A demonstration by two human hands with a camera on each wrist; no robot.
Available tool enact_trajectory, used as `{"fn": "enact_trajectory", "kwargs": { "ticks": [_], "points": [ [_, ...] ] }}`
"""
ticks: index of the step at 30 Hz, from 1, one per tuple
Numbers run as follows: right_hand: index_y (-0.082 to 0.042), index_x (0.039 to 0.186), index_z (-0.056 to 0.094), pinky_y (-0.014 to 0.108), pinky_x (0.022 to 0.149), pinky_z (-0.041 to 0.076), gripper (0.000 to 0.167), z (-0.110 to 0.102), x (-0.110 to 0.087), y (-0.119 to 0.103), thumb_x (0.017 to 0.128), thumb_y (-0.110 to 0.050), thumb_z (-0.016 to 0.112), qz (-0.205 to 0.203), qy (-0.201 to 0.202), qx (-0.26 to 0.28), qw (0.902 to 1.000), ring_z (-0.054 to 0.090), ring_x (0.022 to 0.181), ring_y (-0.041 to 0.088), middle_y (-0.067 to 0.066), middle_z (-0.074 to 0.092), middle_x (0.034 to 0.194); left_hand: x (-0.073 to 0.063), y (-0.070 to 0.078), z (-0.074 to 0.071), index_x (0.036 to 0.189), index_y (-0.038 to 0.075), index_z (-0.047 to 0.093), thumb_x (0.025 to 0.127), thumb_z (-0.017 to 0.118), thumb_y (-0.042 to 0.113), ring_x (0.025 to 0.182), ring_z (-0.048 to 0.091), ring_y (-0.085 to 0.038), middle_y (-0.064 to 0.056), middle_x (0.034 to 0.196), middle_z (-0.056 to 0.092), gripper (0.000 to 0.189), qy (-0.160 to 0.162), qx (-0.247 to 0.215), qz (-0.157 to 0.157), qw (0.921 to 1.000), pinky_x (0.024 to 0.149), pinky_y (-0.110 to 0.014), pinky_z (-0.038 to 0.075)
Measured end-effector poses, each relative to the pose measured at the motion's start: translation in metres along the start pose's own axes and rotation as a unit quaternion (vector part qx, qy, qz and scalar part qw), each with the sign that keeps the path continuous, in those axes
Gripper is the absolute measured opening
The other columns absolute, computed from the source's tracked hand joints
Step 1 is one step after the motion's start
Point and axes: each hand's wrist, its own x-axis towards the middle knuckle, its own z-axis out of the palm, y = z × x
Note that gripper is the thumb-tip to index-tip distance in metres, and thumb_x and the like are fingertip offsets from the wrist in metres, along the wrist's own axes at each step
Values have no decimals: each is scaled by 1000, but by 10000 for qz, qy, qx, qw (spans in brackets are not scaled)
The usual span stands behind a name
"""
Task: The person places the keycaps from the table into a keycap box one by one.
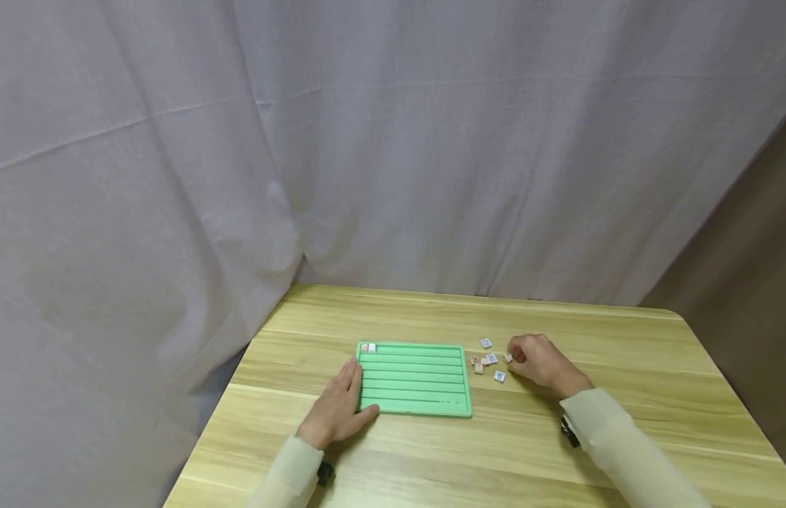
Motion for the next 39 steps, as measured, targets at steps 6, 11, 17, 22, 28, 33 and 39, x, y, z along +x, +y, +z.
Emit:
{"fn": "enact_trajectory", "kwargs": {
  "ticks": [6,11,17,22,28,33,39],
  "points": [
    [-7,90,73,31,68,56,10,7,5,1,85,-7,82,91,-14,8,10000,64,77,11,-1,70,81,-1,0,-1,163,-10,23,106,56,51,163,20,-42,-28,174,17,91,7,-46,-2,10000,132,-57,27],
    [-9,86,72,29,67,53,10,9,8,1,86,-8,82,168,-32,-21,9999,61,74,10,-3,68,78,0,-1,1,164,-10,22,106,56,52,164,19,-41,-27,175,16,91,-1,-96,-31,9999,132,-57,27],
    [-11,84,71,29,66,54,11,9,8,-1,87,-6,81,115,-17,-65,9999,62,74,9,-3,69,77,0,-2,3,164,-9,21,106,55,53,164,19,-41,-27,175,16,92,-4,-74,-41,10000,132,-57,27],
    [-11,84,71,28,65,53,12,9,7,-2,88,-7,81,164,-60,-70,9998,61,73,8,-4,69,77,1,-2,3,164,-10,22,106,55,52,164,21,-41,-27,175,17,91,27,-36,-4,10000,132,-57,28],
    [-9,87,73,27,65,57,7,0,7,-4,89,-5,80,68,-42,36,10000,65,74,9,-1,72,79,2,-2,1,163,-10,22,106,56,52,163,21,-41,-27,174,17,91,30,-30,3,10000,132,-57,28],
    [-7,91,75,29,68,58,3,-11,8,-5,90,-4,76,153,-24,161,9998,66,78,12,0,74,83,1,-1,-1,163,-11,24,106,57,51,163,21,-42,-28,174,18,91,46,-71,9,10000,132,-57,27],
    [-8,91,74,33,70,58,6,-18,5,-3,89,-3,77,289,23,205,9994,68,82,15,2,74,86,0,-1,1,162,-11,24,106,57,51,163,21,-43,-29,174,18,91,35,-49,54,10000,131,-58,27]
  ]
}}
